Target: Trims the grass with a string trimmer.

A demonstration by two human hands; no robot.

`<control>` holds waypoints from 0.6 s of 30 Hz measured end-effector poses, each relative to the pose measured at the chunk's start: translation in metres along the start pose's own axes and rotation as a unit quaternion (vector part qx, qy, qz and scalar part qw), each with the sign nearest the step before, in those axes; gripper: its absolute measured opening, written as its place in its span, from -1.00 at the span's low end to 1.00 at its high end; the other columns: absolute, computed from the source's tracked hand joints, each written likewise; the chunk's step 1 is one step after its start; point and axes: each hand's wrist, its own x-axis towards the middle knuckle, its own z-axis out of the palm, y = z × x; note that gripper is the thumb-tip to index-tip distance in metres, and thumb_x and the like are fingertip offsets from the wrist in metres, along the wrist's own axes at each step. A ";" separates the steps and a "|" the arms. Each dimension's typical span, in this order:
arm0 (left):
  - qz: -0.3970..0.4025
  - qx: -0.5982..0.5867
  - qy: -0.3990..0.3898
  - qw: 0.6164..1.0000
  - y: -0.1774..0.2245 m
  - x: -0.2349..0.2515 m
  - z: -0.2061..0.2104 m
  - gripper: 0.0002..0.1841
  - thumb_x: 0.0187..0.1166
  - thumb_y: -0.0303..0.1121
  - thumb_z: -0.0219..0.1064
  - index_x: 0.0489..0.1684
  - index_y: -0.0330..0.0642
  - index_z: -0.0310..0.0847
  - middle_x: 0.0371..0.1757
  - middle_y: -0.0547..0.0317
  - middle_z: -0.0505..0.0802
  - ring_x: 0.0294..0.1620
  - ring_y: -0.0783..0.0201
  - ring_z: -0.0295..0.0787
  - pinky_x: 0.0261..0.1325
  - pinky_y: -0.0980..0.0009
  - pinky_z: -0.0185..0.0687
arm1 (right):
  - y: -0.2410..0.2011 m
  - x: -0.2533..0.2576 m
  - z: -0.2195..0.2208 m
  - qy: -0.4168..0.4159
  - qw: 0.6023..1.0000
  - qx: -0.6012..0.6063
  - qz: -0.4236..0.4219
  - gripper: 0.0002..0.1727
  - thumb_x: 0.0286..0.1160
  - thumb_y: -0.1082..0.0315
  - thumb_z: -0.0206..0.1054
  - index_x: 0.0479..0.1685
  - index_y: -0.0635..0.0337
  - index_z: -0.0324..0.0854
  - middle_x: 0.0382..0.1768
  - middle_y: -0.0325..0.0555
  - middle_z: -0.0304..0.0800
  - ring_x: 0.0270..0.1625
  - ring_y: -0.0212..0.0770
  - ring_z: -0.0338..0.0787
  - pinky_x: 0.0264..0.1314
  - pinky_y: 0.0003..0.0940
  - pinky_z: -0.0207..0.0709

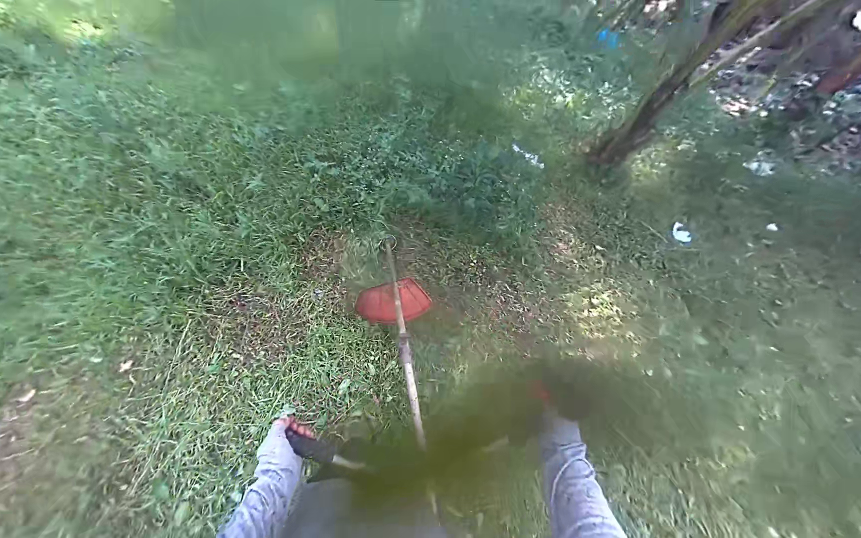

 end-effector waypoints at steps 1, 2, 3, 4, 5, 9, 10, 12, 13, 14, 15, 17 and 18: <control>0.004 -0.016 0.017 1.000 0.004 -0.002 -0.007 -0.56 0.92 -0.16 -0.21 -0.42 -0.11 0.38 -0.69 0.22 0.58 -0.65 0.21 0.63 -0.42 0.19 0.73 | -0.010 -0.002 0.016 -0.020 1.000 -0.010 0.001 -0.68 0.61 0.64 0.11 0.31 0.50 0.38 -0.36 -0.05 0.52 -0.54 -0.38 0.51 -0.42 -0.48 0.55; 0.008 -0.030 0.033 0.999 0.008 -0.005 -0.012 -0.57 0.92 -0.16 -0.22 -0.42 -0.10 0.37 -0.69 0.24 0.57 -0.66 0.22 0.62 -0.43 0.20 0.72 | -0.022 -0.005 0.032 -0.048 0.998 -0.024 0.012 -0.67 0.67 0.62 0.06 0.36 0.48 0.31 -0.31 -0.06 0.46 -0.50 -0.38 0.48 -0.35 -0.49 0.52; 0.011 -0.045 0.045 0.998 0.013 -0.007 -0.016 -0.57 0.92 -0.16 -0.24 -0.41 -0.09 0.35 -0.69 0.25 0.56 -0.65 0.22 0.62 -0.42 0.20 0.72 | -0.028 -0.002 0.049 -0.053 0.998 -0.033 0.001 -0.67 0.64 0.64 0.08 0.34 0.49 0.33 -0.31 -0.03 0.49 -0.51 -0.36 0.51 -0.37 -0.47 0.55; 0.016 -0.061 0.055 0.996 0.014 -0.005 -0.020 -0.56 0.92 -0.16 -0.24 -0.41 -0.09 0.37 -0.69 0.24 0.58 -0.65 0.22 0.64 -0.41 0.18 0.73 | -0.034 0.003 0.066 -0.066 0.996 -0.064 -0.011 -0.65 0.65 0.64 0.07 0.38 0.49 0.32 -0.25 0.01 0.48 -0.46 -0.34 0.50 -0.34 -0.46 0.53; 0.023 -0.077 0.063 0.995 0.015 -0.002 -0.023 -0.55 0.92 -0.16 -0.25 -0.41 -0.10 0.38 -0.69 0.23 0.59 -0.64 0.20 0.65 -0.40 0.17 0.74 | -0.035 0.014 0.083 -0.081 0.990 -0.113 -0.036 -0.64 0.64 0.63 0.06 0.39 0.52 0.33 -0.17 0.11 0.52 -0.38 -0.28 0.54 -0.29 -0.43 0.54; 0.035 -0.140 0.123 0.982 0.019 -0.007 -0.039 -0.58 0.90 -0.22 -0.25 -0.45 -0.08 0.33 -0.71 0.25 0.55 -0.67 0.23 0.59 -0.42 0.19 0.71 | -0.084 0.011 0.136 -0.269 0.906 -0.326 0.009 -0.48 0.83 0.54 -0.19 0.75 0.45 -0.02 0.61 0.35 0.29 0.45 -0.06 0.50 0.55 -0.32 0.29; 0.039 -0.155 0.132 0.978 0.018 -0.008 -0.043 -0.58 0.90 -0.23 -0.26 -0.45 -0.08 0.34 -0.71 0.25 0.55 -0.67 0.23 0.59 -0.42 0.19 0.71 | -0.080 0.013 0.147 -0.266 0.910 -0.304 -0.094 -0.55 0.75 0.60 -0.10 0.56 0.65 0.14 0.32 0.51 0.48 0.14 -0.03 0.63 0.26 -0.35 0.49; 0.050 -0.182 0.146 0.971 0.015 -0.012 -0.048 -0.56 0.91 -0.22 -0.27 -0.46 -0.08 0.35 -0.71 0.24 0.56 -0.67 0.21 0.60 -0.40 0.17 0.73 | -0.091 0.012 0.170 -0.260 0.912 -0.261 -0.180 -0.63 0.57 0.71 0.02 0.31 0.78 0.29 -0.10 0.38 0.60 -0.27 -0.27 0.60 -0.12 -0.53 0.54; 0.052 -0.196 0.156 0.967 0.012 -0.015 -0.051 -0.55 0.92 -0.20 -0.29 -0.46 -0.08 0.35 -0.72 0.24 0.56 -0.67 0.20 0.61 -0.40 0.16 0.73 | -0.113 -0.002 0.184 -0.250 0.924 -0.265 -0.114 -0.65 0.59 0.71 0.02 0.33 0.65 0.28 -0.19 0.14 0.54 -0.36 -0.39 0.55 -0.21 -0.59 0.52; 0.054 -0.209 0.164 0.963 0.009 -0.018 -0.053 -0.53 0.93 -0.18 -0.31 -0.45 -0.09 0.36 -0.71 0.23 0.57 -0.66 0.20 0.63 -0.39 0.16 0.74 | -0.128 -0.011 0.196 -0.247 0.933 -0.253 -0.067 -0.62 0.66 0.67 -0.01 0.42 0.55 0.24 -0.17 0.06 0.47 -0.36 -0.38 0.50 -0.21 -0.52 0.50; 0.054 -0.221 0.173 0.958 0.007 -0.023 -0.053 -0.53 0.92 -0.18 -0.32 -0.45 -0.08 0.35 -0.71 0.23 0.57 -0.66 0.20 0.62 -0.39 0.16 0.73 | -0.137 -0.015 0.205 -0.255 0.934 -0.244 -0.058 -0.60 0.69 0.64 -0.02 0.47 0.50 0.22 -0.16 0.03 0.45 -0.36 -0.36 0.49 -0.21 -0.48 0.50; 0.063 -0.249 0.192 0.947 0.000 -0.034 -0.055 -0.53 0.91 -0.17 -0.33 -0.48 -0.06 0.33 -0.72 0.24 0.56 -0.66 0.20 0.62 -0.38 0.15 0.73 | -0.142 -0.020 0.215 -0.274 0.934 -0.205 -0.106 -0.64 0.67 0.63 0.05 0.40 0.49 0.31 -0.25 -0.01 0.51 -0.46 -0.37 0.53 -0.34 -0.47 0.56; 0.072 -0.264 0.201 0.941 -0.007 -0.037 -0.058 -0.50 0.91 -0.14 -0.34 -0.49 -0.05 0.34 -0.72 0.23 0.57 -0.65 0.18 0.63 -0.37 0.12 0.74 | -0.145 -0.024 0.221 -0.292 0.928 -0.198 -0.118 -0.64 0.65 0.64 0.06 0.39 0.48 0.33 -0.25 -0.01 0.53 -0.46 -0.37 0.53 -0.33 -0.47 0.56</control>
